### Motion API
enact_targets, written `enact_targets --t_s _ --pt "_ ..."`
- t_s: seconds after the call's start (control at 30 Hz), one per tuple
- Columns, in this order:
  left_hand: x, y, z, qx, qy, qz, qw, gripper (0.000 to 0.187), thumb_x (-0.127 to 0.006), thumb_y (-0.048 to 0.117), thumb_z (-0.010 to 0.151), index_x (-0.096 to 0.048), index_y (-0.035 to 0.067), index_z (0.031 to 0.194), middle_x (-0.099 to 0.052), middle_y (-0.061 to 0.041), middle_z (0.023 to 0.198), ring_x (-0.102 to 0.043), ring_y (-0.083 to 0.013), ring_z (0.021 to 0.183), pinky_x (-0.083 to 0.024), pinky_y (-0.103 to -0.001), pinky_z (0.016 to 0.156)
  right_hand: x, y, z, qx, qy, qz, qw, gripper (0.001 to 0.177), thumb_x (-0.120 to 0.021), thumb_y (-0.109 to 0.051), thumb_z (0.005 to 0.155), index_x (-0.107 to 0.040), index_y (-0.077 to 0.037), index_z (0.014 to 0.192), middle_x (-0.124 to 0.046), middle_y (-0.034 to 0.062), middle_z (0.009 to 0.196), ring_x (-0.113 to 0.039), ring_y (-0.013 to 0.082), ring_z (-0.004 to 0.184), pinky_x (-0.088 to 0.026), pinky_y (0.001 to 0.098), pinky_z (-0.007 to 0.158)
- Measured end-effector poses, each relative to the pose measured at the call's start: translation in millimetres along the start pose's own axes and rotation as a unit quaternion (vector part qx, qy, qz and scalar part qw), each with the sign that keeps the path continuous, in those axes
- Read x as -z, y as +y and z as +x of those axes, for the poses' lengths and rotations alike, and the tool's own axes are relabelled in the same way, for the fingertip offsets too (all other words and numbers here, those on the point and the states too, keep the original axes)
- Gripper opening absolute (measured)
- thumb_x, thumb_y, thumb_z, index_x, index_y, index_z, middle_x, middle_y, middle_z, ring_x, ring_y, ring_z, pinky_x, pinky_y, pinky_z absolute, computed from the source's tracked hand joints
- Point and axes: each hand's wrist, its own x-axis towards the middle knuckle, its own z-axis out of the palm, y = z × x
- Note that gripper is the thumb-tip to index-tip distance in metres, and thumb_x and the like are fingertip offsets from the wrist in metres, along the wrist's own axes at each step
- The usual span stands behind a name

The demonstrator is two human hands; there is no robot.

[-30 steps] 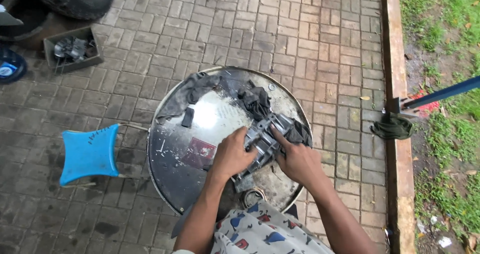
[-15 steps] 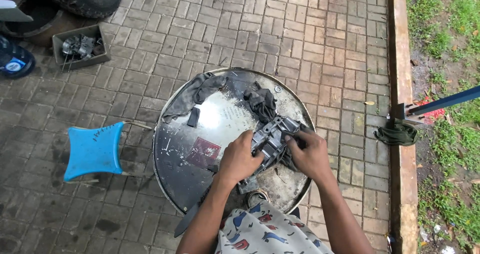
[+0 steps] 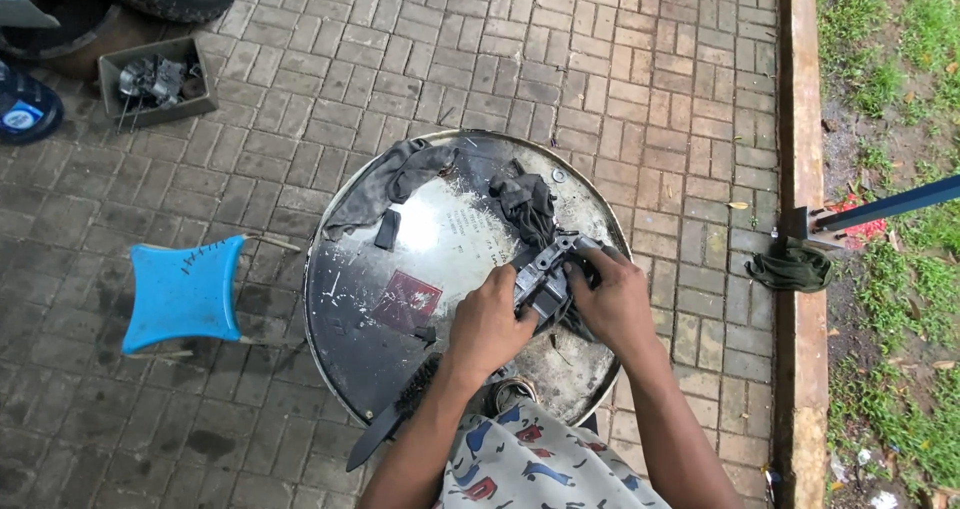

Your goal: The person wipes a metallic mechanical part with a dark cloth on a round metal tray, turning the part over to clean multiple surfaces. The person then places the part down and wipes a second metallic component on the same tray.

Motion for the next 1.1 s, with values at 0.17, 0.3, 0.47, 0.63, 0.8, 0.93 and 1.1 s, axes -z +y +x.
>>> enact_targets --t_s 0.17,0.3,0.47,0.63,0.8,0.93,1.1 --pt "-11.5 -4.0 3.9 0.004 0.006 -0.003 1.000 0.037 -0.060 0.016 0.082 -0.057 -0.003 0.113 -0.065 -0.022 0.104 -0.072 -0.0520 0.077 -0.059 -0.062 0.061 -14.3 24.6 -4.6 0.055 -0.009 -0.005 0.998 0.018 -0.069 -0.019 0.091 -0.078 -0.011 0.104 -0.072 0.0203 0.086 -0.073 0.0447 0.084 -0.059 0.0497 0.070" --pt "-6.5 3.9 0.5 0.009 0.003 -0.009 1.000 0.037 -0.060 0.013 0.084 -0.059 -0.007 0.115 -0.065 -0.025 0.108 -0.073 -0.0460 0.075 -0.061 -0.054 0.059 -30.6 52.9 3.4 0.088 0.010 -0.016 0.996 0.013 -0.071 -0.018 0.088 -0.080 -0.011 0.096 -0.072 0.0183 0.079 -0.073 0.0418 0.078 -0.058 0.0466 0.067" --pt "-15.0 -0.4 6.5 0.011 0.002 0.010 1.000 0.038 -0.060 0.015 0.084 -0.057 -0.006 0.115 -0.064 -0.026 0.113 -0.073 -0.0493 0.078 -0.060 -0.058 0.060 -12.9 24.2 -1.0 0.087 0.019 -0.004 0.996 0.013 -0.073 -0.018 0.085 -0.080 -0.011 0.094 -0.073 0.0161 0.077 -0.073 0.0398 0.075 -0.058 0.0454 0.065" --pt "-11.9 5.4 6.6 0.008 -0.006 0.001 1.000 0.040 -0.059 0.012 0.086 -0.057 -0.010 0.119 -0.064 -0.029 0.116 -0.074 -0.0460 0.077 -0.062 -0.055 0.059 -23.6 47.9 9.4 0.081 0.028 0.000 0.996 0.015 -0.073 -0.015 0.082 -0.080 -0.010 0.094 -0.071 0.0171 0.075 -0.072 0.0397 0.074 -0.058 0.0456 0.063" --pt "-18.7 -1.0 11.6 -0.011 -0.002 0.013 1.000 0.042 -0.058 0.012 0.088 -0.055 -0.013 0.122 -0.062 -0.032 0.118 -0.073 -0.0385 0.068 -0.060 -0.045 0.049 -13.3 37.1 10.9 0.070 -0.014 0.003 0.997 0.014 -0.073 -0.016 0.079 -0.080 -0.009 0.089 -0.073 0.0167 0.073 -0.073 0.0393 0.075 -0.058 0.0468 0.065" --pt "-25.7 -6.9 17.1 -0.014 -0.005 0.023 1.000 0.043 -0.058 0.013 0.087 -0.054 -0.011 0.122 -0.062 -0.031 0.118 -0.074 -0.0398 0.070 -0.060 -0.046 0.049 -19.7 43.8 13.6 0.068 0.008 -0.018 0.997 0.015 -0.071 -0.015 0.079 -0.078 -0.005 0.089 -0.072 0.0198 0.074 -0.071 0.0423 0.074 -0.057 0.0497 0.064" --pt "-27.5 -6.2 17.4 -0.024 -0.014 0.022 0.999 0.047 -0.056 0.011 0.091 -0.050 -0.014 0.130 -0.060 -0.034 0.120 -0.073 -0.0369 0.070 -0.058 -0.044 0.046 -18.6 53.4 15.4 0.032 -0.028 -0.045 0.998 0.019 -0.073 -0.019 0.077 -0.078 -0.006 0.090 -0.072 0.0186 0.072 -0.072 0.0415 0.074 -0.057 0.0516 0.065"
